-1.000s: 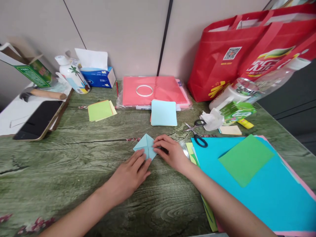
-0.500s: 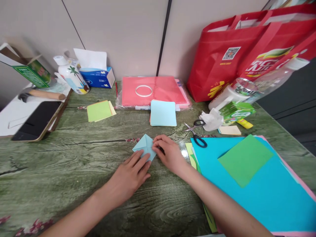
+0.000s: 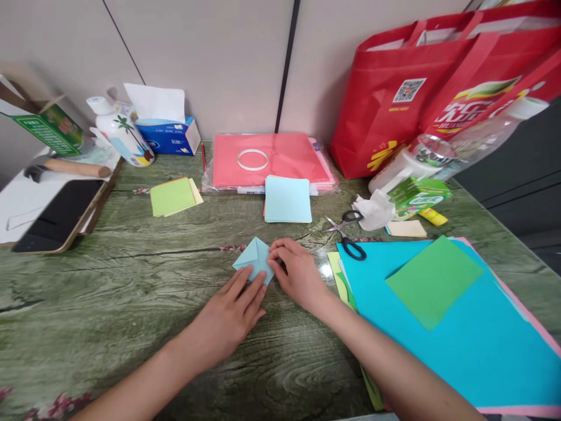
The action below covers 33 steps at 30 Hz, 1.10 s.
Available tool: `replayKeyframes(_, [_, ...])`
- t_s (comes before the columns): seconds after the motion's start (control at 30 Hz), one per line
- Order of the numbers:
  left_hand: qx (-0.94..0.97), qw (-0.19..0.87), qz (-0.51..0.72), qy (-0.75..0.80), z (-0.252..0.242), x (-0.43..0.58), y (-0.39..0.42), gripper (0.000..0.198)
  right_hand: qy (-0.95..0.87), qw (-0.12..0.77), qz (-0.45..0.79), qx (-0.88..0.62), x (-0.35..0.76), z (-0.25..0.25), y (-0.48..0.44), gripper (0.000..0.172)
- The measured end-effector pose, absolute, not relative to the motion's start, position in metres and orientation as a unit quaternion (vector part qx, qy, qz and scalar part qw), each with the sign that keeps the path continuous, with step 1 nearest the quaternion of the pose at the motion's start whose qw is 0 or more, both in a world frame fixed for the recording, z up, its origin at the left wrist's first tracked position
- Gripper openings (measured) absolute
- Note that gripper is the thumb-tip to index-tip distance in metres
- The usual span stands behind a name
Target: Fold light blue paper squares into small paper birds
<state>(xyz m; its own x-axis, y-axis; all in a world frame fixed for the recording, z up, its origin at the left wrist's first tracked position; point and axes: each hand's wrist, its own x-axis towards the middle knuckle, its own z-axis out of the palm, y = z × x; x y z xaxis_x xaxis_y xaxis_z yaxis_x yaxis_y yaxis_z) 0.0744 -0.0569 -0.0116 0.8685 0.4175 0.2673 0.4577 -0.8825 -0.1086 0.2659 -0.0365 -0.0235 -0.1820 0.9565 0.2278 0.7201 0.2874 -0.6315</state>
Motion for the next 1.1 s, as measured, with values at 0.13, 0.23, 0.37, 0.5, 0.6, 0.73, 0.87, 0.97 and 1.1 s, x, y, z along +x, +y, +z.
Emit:
replayKeyframes(0.13, [-0.962,0.079,-0.127,-0.230,-0.0126,0.0734,-0.0565,0.033,-0.744,0.300,0.192,-0.565,0.2656,-0.0243,-0.0366,0.012])
replayKeyframes(0.23, [-0.959,0.058,-0.131,-0.243,-0.0133,0.0722,-0.0559,0.031,-0.746,0.296,0.191,-0.564,0.2655,-0.0239,-0.0368,0.011])
replayKeyframes(0.37, [-0.958,0.034,-0.139,-0.249,-0.0126,0.0714,-0.0554,0.029,-0.745,0.289,0.189,-0.571,0.2653,-0.0229,-0.0370,0.012])
replayKeyframes(0.5, [-0.957,0.029,-0.149,-0.246,-0.0130,0.0716,-0.0549,0.028,-0.744,0.296,0.189,-0.568,0.2654,-0.0233,-0.0369,0.013])
replayKeyframes(0.6, [-0.956,0.028,-0.149,-0.251,-0.0138,0.0719,-0.0545,0.029,-0.745,0.304,0.188,-0.563,0.2659,-0.0243,-0.0368,0.013])
replayKeyframes(0.73, [-0.957,0.028,-0.149,-0.249,-0.0138,0.0729,-0.0541,0.028,-0.744,0.303,0.192,-0.564,0.2659,-0.0242,-0.0368,0.013])
replayKeyframes(0.87, [-0.958,0.034,-0.134,-0.250,-0.0134,0.0745,-0.0537,0.027,-0.746,0.295,0.188,-0.567,0.2651,-0.0231,-0.0369,0.012])
replayKeyframes(0.97, [-0.959,0.037,-0.125,-0.253,-0.0135,0.0753,-0.0532,0.026,-0.747,0.291,0.177,-0.570,0.2646,-0.0235,-0.0371,0.012])
replayKeyframes(1.1, [-0.960,0.030,-0.127,-0.250,-0.0125,0.0748,-0.0513,0.024,-0.748,0.294,0.177,-0.568,0.2647,-0.0248,-0.0372,0.011])
